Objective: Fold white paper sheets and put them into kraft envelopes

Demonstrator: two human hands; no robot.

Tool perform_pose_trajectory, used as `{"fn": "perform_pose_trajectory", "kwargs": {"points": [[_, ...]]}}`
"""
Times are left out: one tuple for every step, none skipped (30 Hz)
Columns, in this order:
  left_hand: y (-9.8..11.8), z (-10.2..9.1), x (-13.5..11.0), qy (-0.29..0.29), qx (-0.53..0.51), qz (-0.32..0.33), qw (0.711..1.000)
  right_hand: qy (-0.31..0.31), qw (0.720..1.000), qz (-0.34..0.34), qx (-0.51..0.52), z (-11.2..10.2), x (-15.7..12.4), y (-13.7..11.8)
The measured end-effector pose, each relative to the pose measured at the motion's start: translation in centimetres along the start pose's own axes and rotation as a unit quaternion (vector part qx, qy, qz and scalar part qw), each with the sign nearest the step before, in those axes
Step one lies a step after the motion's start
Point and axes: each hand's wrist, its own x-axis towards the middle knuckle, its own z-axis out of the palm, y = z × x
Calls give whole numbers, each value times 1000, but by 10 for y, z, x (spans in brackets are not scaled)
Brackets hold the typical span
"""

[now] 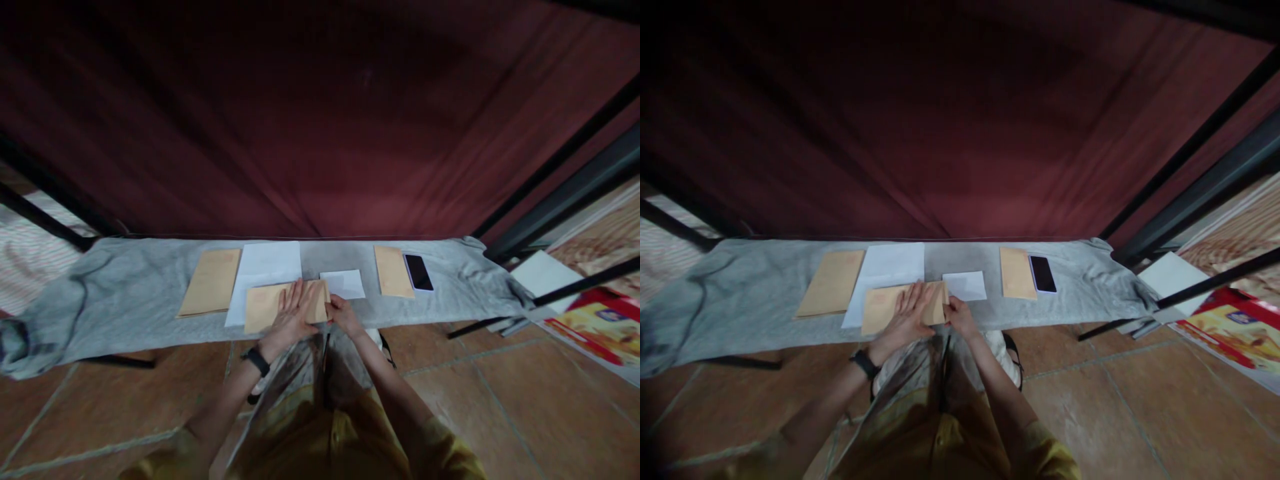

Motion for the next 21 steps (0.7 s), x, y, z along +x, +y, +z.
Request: {"fn": "perform_pose_trajectory", "kwargs": {"points": [[-6,-1,6,-25,32,7,999,-5,1000,-1,1,-1,-1,1],[-11,-1,11,-45,55,14,997,-10,1000,-3,0,-3,-2,1],[-16,0,14,-59,72,23,995,-16,1000,-5,-3,-4,-2,2],[-19,1,15,-70,84,33,993,-19,1000,-9,-9,-6,-3,3],[-22,3,15,-77,93,42,992,-21,1000,-13,-18,-8,-4,4],[-23,4,15,-81,99,49,991,-22,999,-17,-30,-10,-4,6],[-23,6,14,-82,102,53,990,-19,999,-22,-46,-12,-5,8],[-23,7,13,-80,101,56,990,-13,998,-27,-63,-13,-5,10],[-22,8,13,-74,98,57,991,-2,996,-29,-81,-14,-5,12],[-21,9,13,-67,92,59,992,13,995,-29,-96,-15,-5,14],[-21,9,13,-58,86,60,993,29,993,-27,-109,-15,-5,15],[-21,10,13,-53,81,62,993,46,992,-24,-117,-14,-5,17],[-21,11,14,-52,76,62,994,60,991,-21,-121,-14,-4,18],[-22,11,14,-56,72,61,994,67,990,-18,-122,-14,-4,18],[-24,12,13,-65,67,56,994,68,990,-17,-121,-14,-3,19],[-27,14,13,-78,61,49,994,65,991,-17,-120,-14,-2,19],[-31,15,12,-91,55,41,993,62,991,-18,-119,-14,-2,19],[-34,16,11,-102,48,33,993,58,991,-20,-121,-15,-2,18],[-38,17,11,-107,43,26,993,55,991,-22,-124,-16,-2,18],[-41,17,10,-107,39,23,993,54,990,-26,-127,-18,-2,17],[-43,18,9,-101,37,24,994,55,990,-29,-130,-19,-3,17]]}}
